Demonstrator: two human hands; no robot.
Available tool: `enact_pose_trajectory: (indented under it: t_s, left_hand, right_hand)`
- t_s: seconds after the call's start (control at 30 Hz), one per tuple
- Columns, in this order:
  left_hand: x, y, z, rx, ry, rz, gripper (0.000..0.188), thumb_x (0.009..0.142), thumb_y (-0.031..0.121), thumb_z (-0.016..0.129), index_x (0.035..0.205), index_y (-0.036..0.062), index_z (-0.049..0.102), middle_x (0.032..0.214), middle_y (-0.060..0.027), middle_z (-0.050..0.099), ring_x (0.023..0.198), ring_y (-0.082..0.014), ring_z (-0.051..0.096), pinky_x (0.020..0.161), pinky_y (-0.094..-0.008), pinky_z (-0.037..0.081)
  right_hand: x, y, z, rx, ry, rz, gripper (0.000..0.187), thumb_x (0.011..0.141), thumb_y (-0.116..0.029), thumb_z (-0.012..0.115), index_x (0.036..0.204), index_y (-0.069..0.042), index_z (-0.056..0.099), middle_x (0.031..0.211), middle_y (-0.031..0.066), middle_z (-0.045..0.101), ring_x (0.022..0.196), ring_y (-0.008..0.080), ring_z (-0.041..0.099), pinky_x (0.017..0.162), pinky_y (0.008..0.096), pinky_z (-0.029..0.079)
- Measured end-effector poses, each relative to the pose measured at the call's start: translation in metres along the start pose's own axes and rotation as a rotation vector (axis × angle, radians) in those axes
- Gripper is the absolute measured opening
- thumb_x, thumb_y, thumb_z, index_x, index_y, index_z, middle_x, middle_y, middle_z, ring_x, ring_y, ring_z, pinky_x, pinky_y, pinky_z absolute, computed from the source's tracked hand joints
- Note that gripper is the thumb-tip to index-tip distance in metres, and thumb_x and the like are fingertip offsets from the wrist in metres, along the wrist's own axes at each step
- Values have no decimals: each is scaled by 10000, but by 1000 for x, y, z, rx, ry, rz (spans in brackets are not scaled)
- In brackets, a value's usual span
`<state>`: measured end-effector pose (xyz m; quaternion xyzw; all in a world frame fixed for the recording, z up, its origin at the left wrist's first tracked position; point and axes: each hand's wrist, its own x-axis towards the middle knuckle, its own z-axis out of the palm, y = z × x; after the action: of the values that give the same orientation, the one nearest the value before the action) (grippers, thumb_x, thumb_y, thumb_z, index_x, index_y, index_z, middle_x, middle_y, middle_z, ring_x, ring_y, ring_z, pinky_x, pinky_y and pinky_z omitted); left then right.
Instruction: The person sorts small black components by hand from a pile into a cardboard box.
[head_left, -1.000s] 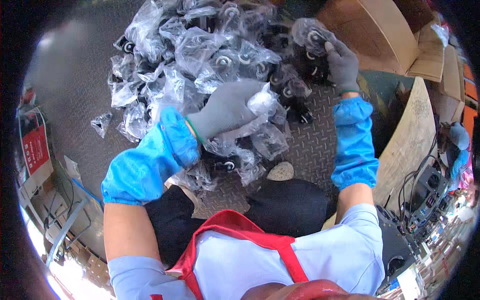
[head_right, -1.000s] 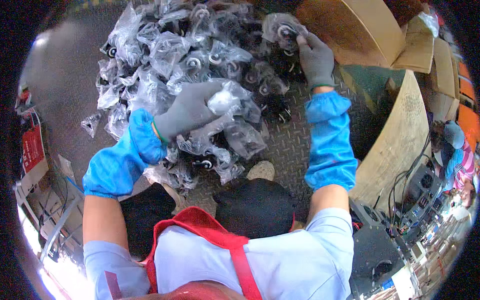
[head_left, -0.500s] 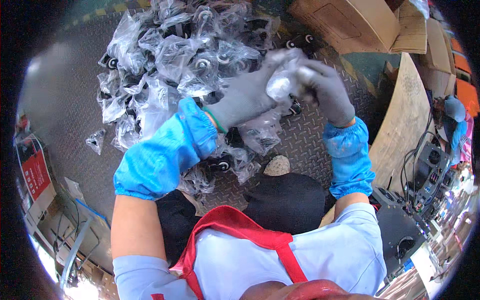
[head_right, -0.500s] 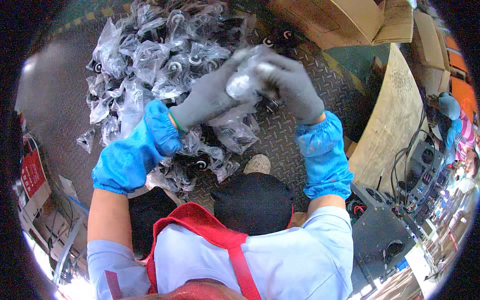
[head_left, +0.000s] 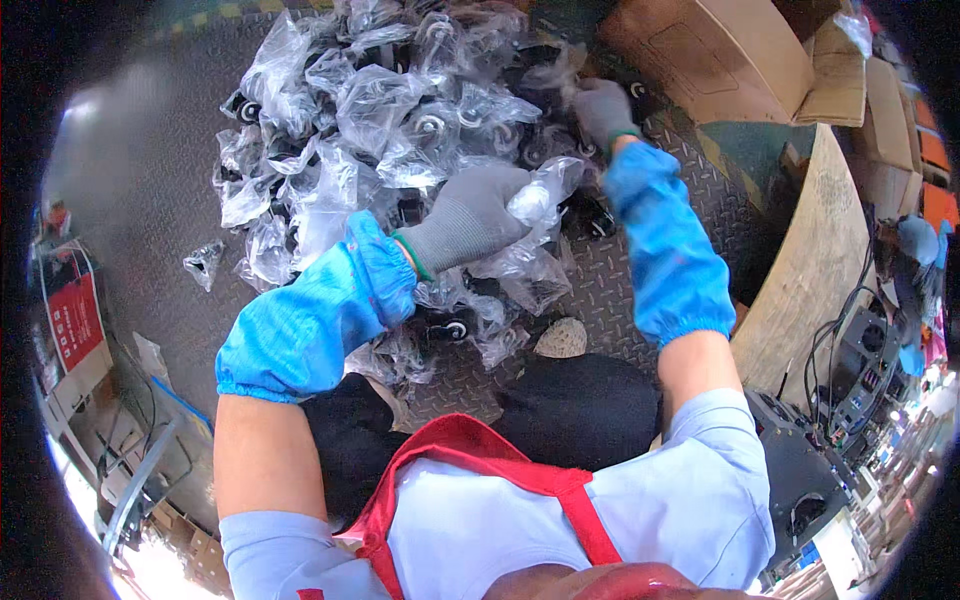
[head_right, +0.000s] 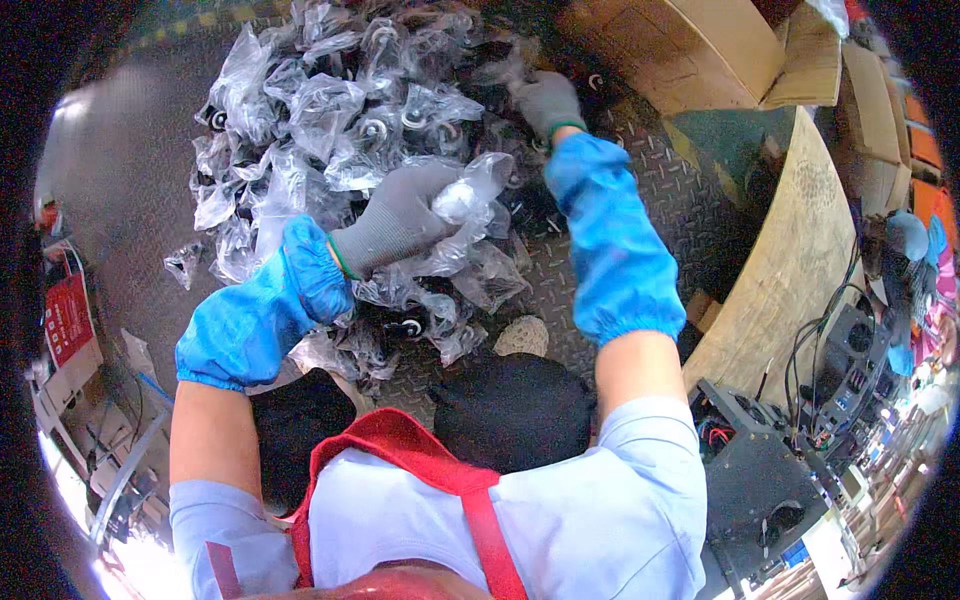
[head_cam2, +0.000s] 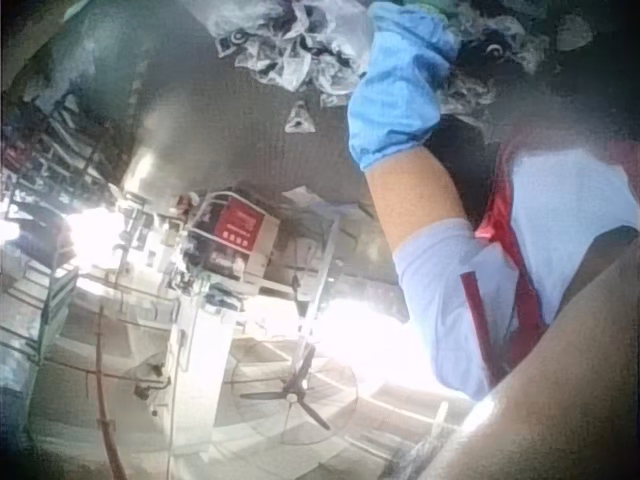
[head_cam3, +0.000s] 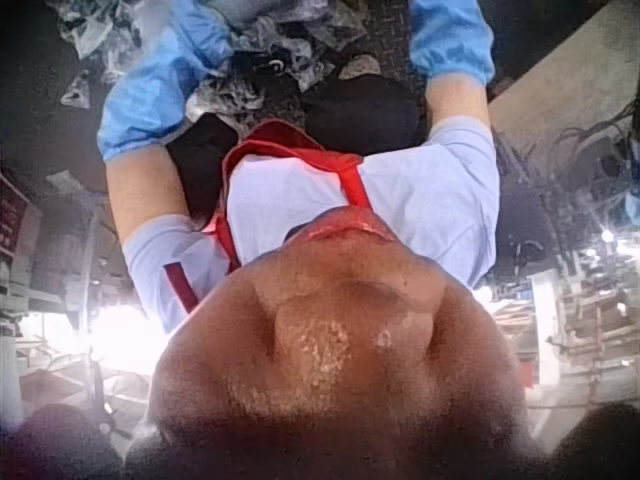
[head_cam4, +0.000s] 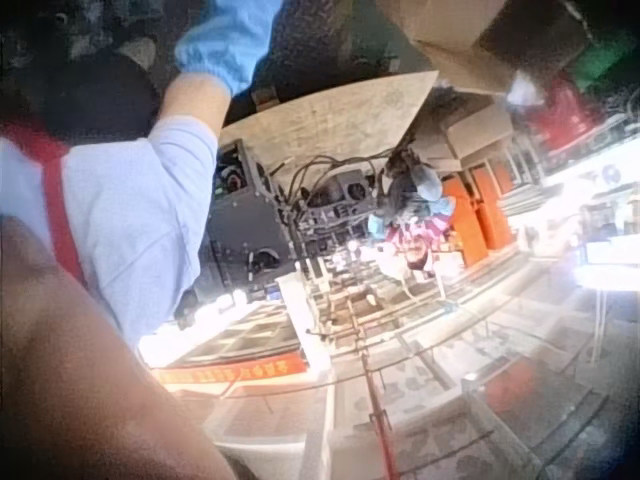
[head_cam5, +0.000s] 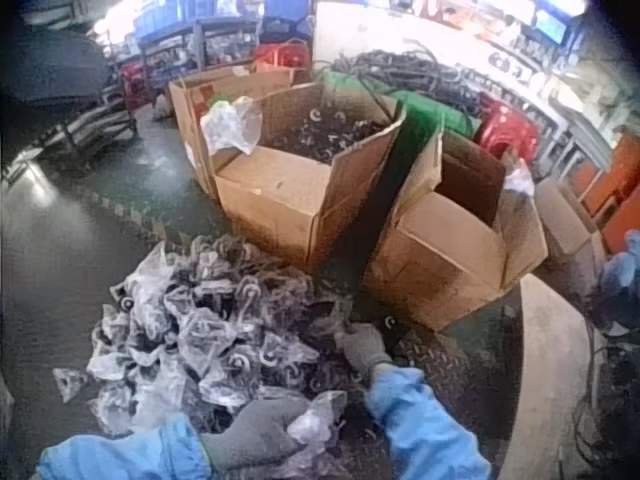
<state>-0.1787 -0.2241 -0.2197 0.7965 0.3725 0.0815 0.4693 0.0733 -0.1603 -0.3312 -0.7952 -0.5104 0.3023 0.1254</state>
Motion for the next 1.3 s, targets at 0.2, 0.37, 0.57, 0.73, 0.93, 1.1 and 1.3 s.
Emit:
enact_pose_trajectory:
  t_s: [0.2,0.37,0.57,0.73,0.93,1.1,1.3]
  left_hand:
    - [-14,-1,3,-15,-29,-19,260,778,301,640,927,88,632,883,-162,656,849,-365,637,736,-451,494]
    - [-4,4,-4,50,-26,5,285,768,304,650,937,77,616,899,-166,645,893,-363,623,756,-443,490]
    - [0,1,3,74,-66,30,288,759,310,655,917,74,609,893,-169,643,893,-366,622,759,-448,490]
    - [-5,3,3,78,-44,-24,282,761,315,651,919,84,611,880,-164,643,878,-369,626,751,-455,491]
    - [0,8,8,97,-56,41,282,765,325,653,926,95,620,879,-157,646,876,-366,628,750,-455,492]
    - [-1,-1,1,161,9,103,427,725,269,742,1096,109,604,917,-164,658,890,-356,646,743,-413,514]
    - [17,14,-9,-149,65,2,595,743,322,714,1280,135,536,1008,-209,654,945,-398,628,817,-454,498]
  right_hand:
    - [-66,-23,-90,871,3,161,225,954,-276,553,875,-74,615,691,-32,515,491,40,369,417,198,288]
    - [-60,29,-82,979,-194,252,251,952,-316,567,896,-74,599,709,-21,520,511,55,389,414,202,291]
    - [-52,83,-39,996,168,318,408,903,-406,631,1054,-28,621,903,63,633,710,141,587,543,255,487]
    - [-72,46,-4,-84,259,229,701,735,-531,729,1161,10,595,1107,229,640,987,356,632,834,455,506]
    - [-58,27,-14,-231,353,182,482,763,-463,695,1007,-47,674,971,213,665,924,368,623,809,444,485]
    - [-84,-7,-85,596,316,-46,315,796,-293,692,847,18,688,742,76,674,700,162,624,684,316,488]
    - [-111,-38,-82,612,-598,-411,341,818,-238,675,1067,-6,673,1060,103,667,1008,190,598,936,322,443]
